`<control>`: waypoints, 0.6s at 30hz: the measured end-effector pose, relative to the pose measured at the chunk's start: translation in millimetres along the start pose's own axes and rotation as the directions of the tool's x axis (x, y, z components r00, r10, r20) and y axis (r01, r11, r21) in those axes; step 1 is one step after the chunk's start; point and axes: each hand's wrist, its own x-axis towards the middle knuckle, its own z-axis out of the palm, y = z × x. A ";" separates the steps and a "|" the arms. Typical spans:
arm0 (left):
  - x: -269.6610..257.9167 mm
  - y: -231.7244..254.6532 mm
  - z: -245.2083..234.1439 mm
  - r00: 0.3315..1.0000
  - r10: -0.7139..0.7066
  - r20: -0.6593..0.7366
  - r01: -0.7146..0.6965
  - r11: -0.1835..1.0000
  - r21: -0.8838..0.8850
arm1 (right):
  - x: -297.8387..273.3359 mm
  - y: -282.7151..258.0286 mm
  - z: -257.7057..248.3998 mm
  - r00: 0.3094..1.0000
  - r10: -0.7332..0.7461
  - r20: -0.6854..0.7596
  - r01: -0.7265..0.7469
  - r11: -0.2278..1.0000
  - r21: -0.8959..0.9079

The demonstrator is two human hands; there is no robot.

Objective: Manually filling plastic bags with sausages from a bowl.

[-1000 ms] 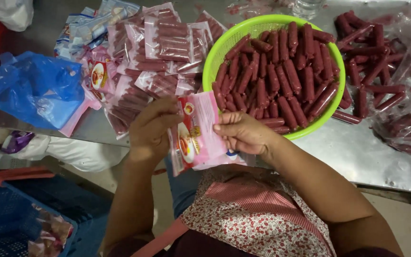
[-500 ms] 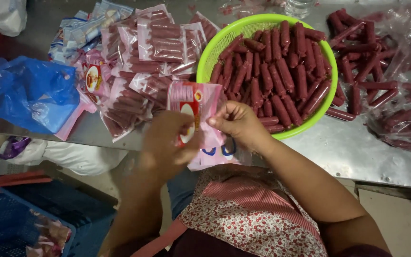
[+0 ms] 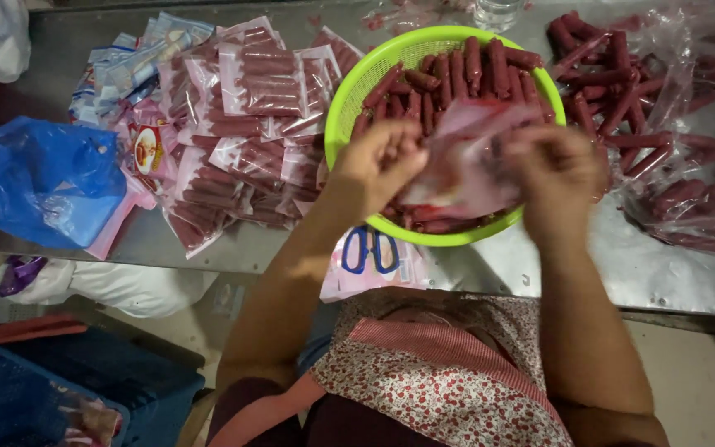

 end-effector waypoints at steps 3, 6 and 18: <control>52.2 9.7 6.3 0.864 -0.498 0.074 0.447 0.826 0.345 | 35.7 15.1 -92.0 0.987 -0.068 -0.149 0.061 0.997 -0.049; 68.2 -0.6 23.8 0.826 -0.549 0.124 0.462 0.787 0.408 | 46.4 35.2 -164.5 0.950 -0.027 -0.312 0.039 0.999 0.034; 96.0 40.1 82.9 0.600 -0.797 0.072 0.657 0.542 0.524 | 15.1 31.5 -154.5 0.929 -0.109 -0.354 0.088 0.993 -0.074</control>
